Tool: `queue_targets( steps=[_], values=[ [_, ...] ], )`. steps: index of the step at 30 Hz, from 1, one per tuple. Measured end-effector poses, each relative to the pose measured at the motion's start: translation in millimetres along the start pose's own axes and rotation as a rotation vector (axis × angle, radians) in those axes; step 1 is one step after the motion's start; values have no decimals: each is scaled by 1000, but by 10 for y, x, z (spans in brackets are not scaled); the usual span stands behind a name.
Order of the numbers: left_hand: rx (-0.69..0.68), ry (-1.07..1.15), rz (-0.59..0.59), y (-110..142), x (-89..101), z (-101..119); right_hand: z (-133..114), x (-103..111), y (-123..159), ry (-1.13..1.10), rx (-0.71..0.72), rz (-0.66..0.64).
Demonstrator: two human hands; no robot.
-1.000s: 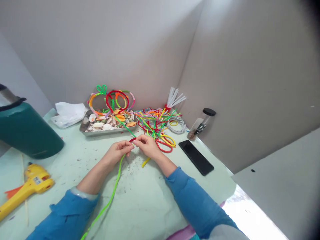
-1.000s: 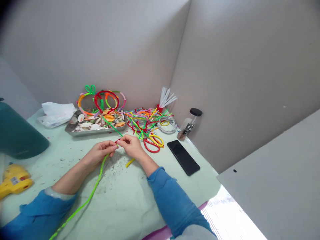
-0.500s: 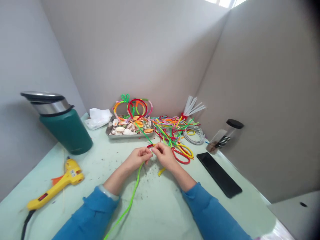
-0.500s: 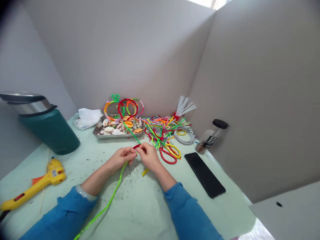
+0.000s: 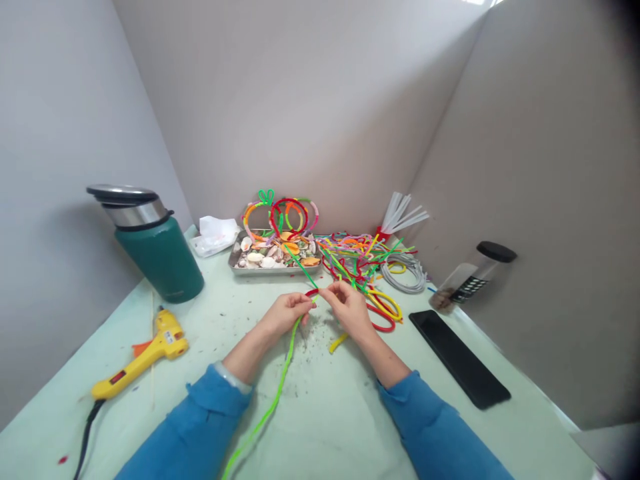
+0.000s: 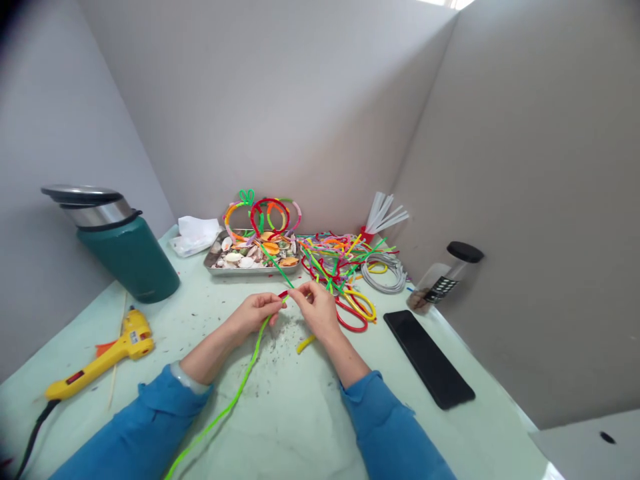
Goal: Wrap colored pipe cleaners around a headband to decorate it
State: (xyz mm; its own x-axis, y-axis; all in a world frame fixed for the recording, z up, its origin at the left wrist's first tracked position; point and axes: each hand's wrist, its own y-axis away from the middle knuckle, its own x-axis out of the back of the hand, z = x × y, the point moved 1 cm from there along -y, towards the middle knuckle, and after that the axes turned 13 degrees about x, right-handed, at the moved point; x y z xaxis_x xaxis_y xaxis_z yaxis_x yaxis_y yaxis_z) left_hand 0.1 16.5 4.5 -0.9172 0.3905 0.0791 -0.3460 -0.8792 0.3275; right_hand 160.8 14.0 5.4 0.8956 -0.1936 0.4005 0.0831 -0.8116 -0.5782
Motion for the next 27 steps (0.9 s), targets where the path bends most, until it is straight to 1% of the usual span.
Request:
queue_targets(
  steps=[2, 4, 6, 8, 10, 12, 14, 15, 17, 19, 20, 22, 23, 24, 25, 27],
  values=[
    [18, -1, 20, -7, 4, -8, 12, 42, 11, 133, 50, 62],
    [35, 3, 42, -6, 7, -4, 22, 65, 14, 217, 121, 78],
    [50, 9, 48, 2, 6, 13, 12, 61, 11, 255, 226, 27],
    [59, 8, 36, 11, 2, 33, -18, 44, 9, 301, 321, -59],
    [56, 8, 32, 16, 0, 48, -54, 48, 13, 375, 350, -111],
    [58, 15, 49, 16, 1, 51, -82, 123, 35, 448, 324, -87],
    [70, 4, 55, 15, 2, 47, -84, 315, 97, 531, 268, -32],
    [76, -6, 53, 14, 2, 43, -72, 461, 149, 583, 228, -16],
    [78, -21, 60, 15, 4, 39, -15, 838, 303, 721, 106, -22],
    [80, -24, 51, 15, 4, 37, 85, 1269, 511, 884, -93, -66],
    [80, -28, 45, 16, 4, 36, 146, 1474, 625, 959, -228, -82],
    [77, -39, 42, 16, 5, 35, 271, 1792, 836, 1028, -481, -157],
    [77, -44, 45, 16, 7, 35, 322, 1890, 919, 1016, -563, -208],
    [78, -50, 44, 18, 8, 35, 359, 1947, 981, 986, -605, -249],
    [71, -54, 42, 20, 9, 36, 378, 1970, 1022, 976, -613, -267],
    [71, -60, 48, 26, 9, 41, 366, 1945, 1057, 981, -595, -238]
  ],
)
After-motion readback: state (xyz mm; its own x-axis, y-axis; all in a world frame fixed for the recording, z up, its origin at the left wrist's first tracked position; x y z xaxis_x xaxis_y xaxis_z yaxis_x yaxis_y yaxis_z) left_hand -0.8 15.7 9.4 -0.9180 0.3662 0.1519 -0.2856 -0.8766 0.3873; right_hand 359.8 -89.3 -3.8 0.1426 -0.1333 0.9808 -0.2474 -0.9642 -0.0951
